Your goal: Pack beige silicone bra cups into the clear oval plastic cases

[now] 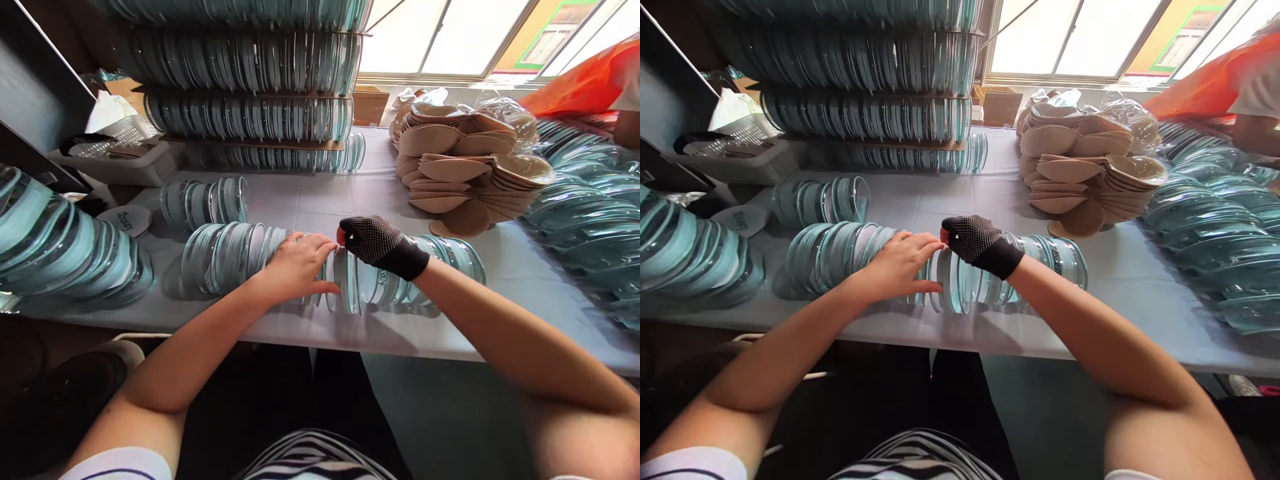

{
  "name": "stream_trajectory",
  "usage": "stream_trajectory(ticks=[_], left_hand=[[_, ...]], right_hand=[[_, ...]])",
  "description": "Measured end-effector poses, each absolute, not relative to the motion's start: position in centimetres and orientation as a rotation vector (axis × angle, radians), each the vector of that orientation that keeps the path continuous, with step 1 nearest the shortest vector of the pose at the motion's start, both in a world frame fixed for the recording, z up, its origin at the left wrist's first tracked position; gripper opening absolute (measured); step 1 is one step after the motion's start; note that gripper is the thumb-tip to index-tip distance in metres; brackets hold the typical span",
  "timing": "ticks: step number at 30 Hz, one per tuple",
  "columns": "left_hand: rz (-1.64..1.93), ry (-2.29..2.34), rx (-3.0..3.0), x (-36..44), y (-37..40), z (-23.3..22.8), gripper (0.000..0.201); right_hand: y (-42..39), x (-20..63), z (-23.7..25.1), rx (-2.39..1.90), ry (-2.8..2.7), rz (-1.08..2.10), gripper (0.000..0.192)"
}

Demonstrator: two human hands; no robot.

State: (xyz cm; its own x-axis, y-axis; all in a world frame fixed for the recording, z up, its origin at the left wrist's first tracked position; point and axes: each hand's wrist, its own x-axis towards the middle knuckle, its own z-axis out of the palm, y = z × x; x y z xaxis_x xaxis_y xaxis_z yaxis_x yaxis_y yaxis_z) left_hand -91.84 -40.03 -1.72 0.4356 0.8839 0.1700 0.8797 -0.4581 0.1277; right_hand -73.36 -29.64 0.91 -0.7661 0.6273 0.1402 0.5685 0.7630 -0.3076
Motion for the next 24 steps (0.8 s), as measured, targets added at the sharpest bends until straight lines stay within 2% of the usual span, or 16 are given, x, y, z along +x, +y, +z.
stream_trajectory(ticks=[7, 12, 18, 24], left_hand=[[0.278, 1.602, 2.611, -92.2, -39.7, -0.5, 0.093], [0.164, 1.523, 2.531, -93.5, -38.0, 0.3, 0.081], [0.123, 1.439, 2.53, -94.1, -36.7, 0.6, 0.08], [0.068, 1.422, 2.557, -93.4, -37.1, 1.1, 0.068]], right_hand=[[-29.7, -72.8, -0.7, -0.854, -2.428, 0.391, 0.015], [-28.4, -73.5, -0.5, -0.945, -2.558, 0.425, 0.015], [-29.9, -74.1, 0.5, -0.922, -2.727, 0.294, 0.02], [-32.6, -73.2, 1.0, -0.85, -2.786, 0.191, 0.023]])
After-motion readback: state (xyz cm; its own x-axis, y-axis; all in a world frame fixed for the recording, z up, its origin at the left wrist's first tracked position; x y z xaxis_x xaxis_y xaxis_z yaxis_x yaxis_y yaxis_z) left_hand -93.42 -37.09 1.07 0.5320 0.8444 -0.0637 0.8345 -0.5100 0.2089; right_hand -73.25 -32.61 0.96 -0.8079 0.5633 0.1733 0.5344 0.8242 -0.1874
